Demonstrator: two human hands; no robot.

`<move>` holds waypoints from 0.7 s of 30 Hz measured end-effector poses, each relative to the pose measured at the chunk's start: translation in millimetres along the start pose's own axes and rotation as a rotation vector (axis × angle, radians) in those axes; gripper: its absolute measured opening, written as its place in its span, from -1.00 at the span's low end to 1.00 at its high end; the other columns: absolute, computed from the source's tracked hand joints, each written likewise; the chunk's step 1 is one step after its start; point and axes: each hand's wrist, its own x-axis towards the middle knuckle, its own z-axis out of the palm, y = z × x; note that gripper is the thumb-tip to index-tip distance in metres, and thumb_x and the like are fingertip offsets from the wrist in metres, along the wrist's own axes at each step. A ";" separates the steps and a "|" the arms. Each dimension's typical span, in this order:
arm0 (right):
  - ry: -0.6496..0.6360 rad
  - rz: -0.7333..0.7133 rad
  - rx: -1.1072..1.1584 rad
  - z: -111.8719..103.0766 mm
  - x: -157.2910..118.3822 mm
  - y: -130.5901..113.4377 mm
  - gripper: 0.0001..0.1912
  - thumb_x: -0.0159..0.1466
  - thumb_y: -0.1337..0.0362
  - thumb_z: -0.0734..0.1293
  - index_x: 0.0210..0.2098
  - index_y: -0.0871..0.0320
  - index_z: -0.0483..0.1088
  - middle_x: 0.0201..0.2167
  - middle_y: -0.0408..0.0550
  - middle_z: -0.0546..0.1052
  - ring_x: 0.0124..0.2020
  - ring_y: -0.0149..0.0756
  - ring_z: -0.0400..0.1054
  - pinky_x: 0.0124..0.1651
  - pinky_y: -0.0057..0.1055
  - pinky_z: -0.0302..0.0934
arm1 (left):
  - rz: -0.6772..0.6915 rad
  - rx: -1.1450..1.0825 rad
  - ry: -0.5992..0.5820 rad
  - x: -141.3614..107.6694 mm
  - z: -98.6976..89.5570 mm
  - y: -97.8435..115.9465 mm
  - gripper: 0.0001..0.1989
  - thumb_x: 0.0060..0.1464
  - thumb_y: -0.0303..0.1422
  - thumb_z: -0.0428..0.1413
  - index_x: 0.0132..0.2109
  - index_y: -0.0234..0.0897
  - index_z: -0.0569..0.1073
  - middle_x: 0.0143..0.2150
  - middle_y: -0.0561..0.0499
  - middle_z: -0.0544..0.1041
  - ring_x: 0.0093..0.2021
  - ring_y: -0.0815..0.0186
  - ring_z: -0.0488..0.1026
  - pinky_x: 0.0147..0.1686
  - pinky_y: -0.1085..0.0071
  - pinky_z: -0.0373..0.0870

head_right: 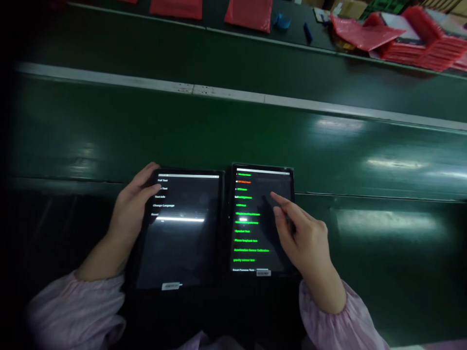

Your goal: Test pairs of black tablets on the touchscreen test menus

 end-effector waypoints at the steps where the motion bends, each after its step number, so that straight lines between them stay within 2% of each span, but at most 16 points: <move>1: -0.005 -0.004 -0.008 0.0 -0.3 -1.1 -0.62 0.59 0.21 0.21 -0.20 0.14 0.62 -0.26 0.01 0.75 -0.75 -0.54 0.09 -0.67 -0.47 0.05 | -0.004 -0.006 0.011 -0.8 0.3 0.9 -0.62 -0.08 -0.31 0.33 -0.04 -0.05 0.70 0.40 0.02 0.52 0.53 -0.01 0.25 0.54 0.07 0.13; 3: -0.019 -0.020 -0.015 0.6 0.1 -2.7 -0.61 0.59 0.21 0.20 -0.18 0.15 0.63 -0.27 0.00 0.75 -0.75 -0.54 0.08 -0.67 -0.46 0.05 | -0.011 -0.020 0.028 -2.5 0.9 2.3 -0.65 -0.06 -0.30 0.31 -0.06 -0.05 0.71 0.37 0.03 0.56 0.53 0.01 0.26 0.55 0.07 0.09; 7: -0.053 -0.064 0.010 4.7 1.2 -3.0 -0.62 0.60 0.23 0.19 -0.02 0.20 0.64 -0.37 -0.05 0.71 -0.77 -0.53 0.07 -0.68 -0.44 0.01 | -0.019 -0.055 0.026 -5.6 1.0 1.6 -0.63 -0.06 -0.30 0.32 -0.03 -0.05 0.70 0.34 0.03 0.59 0.50 0.02 0.32 0.55 0.08 0.11; 13: -0.139 -0.059 0.068 12.0 -1.0 0.1 -0.60 0.60 0.19 0.18 0.04 0.19 0.63 -0.56 -0.14 0.59 -0.78 -0.45 0.14 -0.66 -0.44 0.11 | -0.034 -0.092 0.015 -17.9 -6.5 -2.4 -0.52 -0.08 -0.32 0.35 0.07 -0.06 0.70 0.37 0.00 0.56 0.47 -0.05 0.35 0.52 0.03 0.17; 16: -0.083 -0.079 0.061 10.2 0.4 0.8 -0.59 0.62 0.14 0.18 0.01 0.17 0.64 -0.60 -0.18 0.55 -0.80 -0.48 0.07 -0.70 -0.44 0.00 | -0.019 -0.103 -0.032 -25.2 -10.4 -4.8 -0.47 -0.05 -0.29 0.36 0.13 -0.11 0.67 0.42 -0.06 0.50 0.50 -0.07 0.31 0.54 -0.01 0.12; 18: -0.026 -0.080 0.064 6.6 1.9 1.6 -0.59 0.62 0.12 0.19 -0.04 0.14 0.64 -0.56 -0.17 0.59 -0.80 -0.51 0.02 -0.72 -0.43 -0.06 | 0.005 -0.076 -0.047 -28.2 -10.8 -6.4 -0.45 -0.04 -0.27 0.37 0.16 -0.12 0.65 0.46 -0.08 0.46 0.52 -0.07 0.28 0.54 0.00 0.09; 21: 0.016 -0.065 0.060 -1.4 0.1 5.6 -0.61 0.61 0.11 0.21 -0.10 0.10 0.65 -0.52 -0.16 0.63 -0.80 -0.53 0.02 -0.72 -0.44 -0.07 | 0.029 -0.027 -0.029 -33.6 -10.6 -6.9 -0.41 -0.06 -0.24 0.41 0.18 -0.12 0.64 0.48 -0.10 0.43 0.54 -0.06 0.24 0.54 0.03 0.11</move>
